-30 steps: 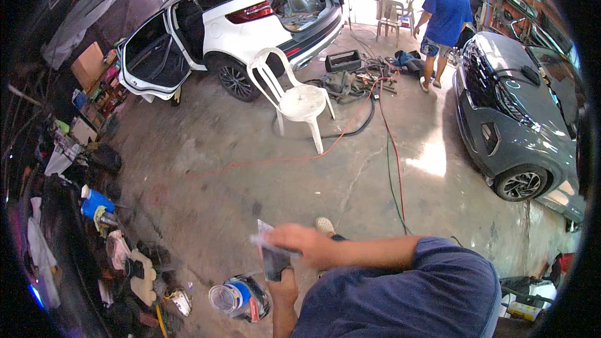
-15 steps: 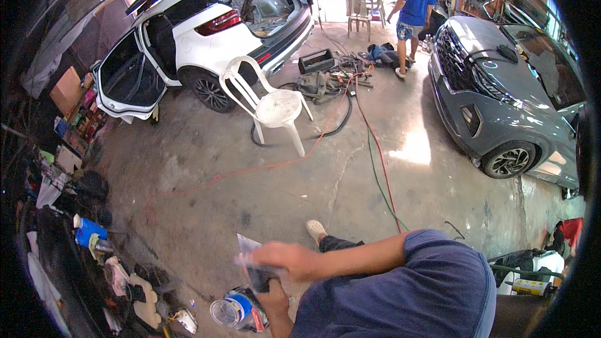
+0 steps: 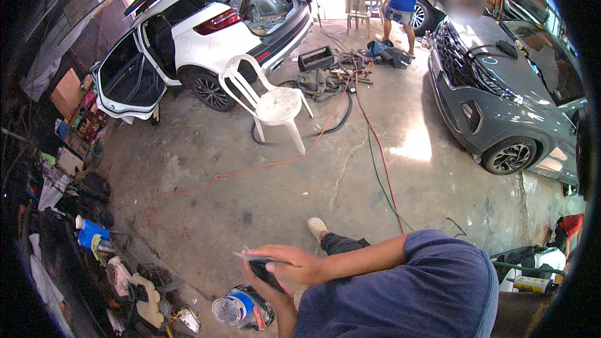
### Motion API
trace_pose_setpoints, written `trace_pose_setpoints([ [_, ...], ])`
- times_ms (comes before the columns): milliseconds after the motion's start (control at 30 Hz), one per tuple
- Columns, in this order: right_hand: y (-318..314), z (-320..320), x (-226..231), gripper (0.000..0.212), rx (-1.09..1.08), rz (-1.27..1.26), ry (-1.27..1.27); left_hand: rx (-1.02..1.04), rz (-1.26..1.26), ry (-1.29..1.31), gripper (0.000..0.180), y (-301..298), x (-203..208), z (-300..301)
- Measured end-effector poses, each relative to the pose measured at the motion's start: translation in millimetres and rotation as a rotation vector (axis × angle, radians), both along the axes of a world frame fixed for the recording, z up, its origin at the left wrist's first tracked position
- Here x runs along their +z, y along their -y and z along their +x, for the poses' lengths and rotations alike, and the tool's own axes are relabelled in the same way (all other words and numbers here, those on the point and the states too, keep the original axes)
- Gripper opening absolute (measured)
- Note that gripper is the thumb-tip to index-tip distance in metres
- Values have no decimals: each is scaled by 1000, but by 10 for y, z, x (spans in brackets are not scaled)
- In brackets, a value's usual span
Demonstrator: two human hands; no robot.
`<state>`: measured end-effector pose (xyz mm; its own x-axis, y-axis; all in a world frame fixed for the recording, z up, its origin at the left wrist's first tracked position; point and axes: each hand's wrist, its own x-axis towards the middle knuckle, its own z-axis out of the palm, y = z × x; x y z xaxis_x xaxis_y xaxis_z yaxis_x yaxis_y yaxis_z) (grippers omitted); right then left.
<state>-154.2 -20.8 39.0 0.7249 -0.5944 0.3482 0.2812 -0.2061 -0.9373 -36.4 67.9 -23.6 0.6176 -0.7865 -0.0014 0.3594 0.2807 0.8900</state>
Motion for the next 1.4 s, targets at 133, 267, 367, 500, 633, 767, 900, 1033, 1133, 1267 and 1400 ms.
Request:
trace_pose_setpoints([
  [133,234,-49,35,42,-53,-41,-57,-365,320,188,78,-218,-29,90],
  [267,-98,-123,-17,58,127,-729,80,-249,280,449,68,-136,324,-5],
  [367,32,-136,-145,60,26,-660,-41,-149,222,590,61,-113,338,-90],
  [500,128,-113,-155,66,-58,-515,-134,-190,305,491,56,-167,573,-175],
  [633,-70,-128,-120,60,16,-686,16,-164,237,441,77,-200,289,-95],
  [767,120,-27,-115,59,-267,-475,-194,-142,141,498,89,-163,355,-132],
  [900,-214,-129,21,52,-70,-498,-107,-185,462,432,65,-267,277,69],
  [1033,193,-22,-72,43,-252,-186,-118,30,315,496,51,-358,114,-108],
  [1133,299,-125,61,42,-267,17,-21,187,505,355,51,-413,258,-53],
  [1267,-47,-203,211,48,4,468,40,255,132,227,56,-75,278,147],
  [1400,-223,-101,92,45,-22,77,-6,93,246,216,65,-13,1,9],
])
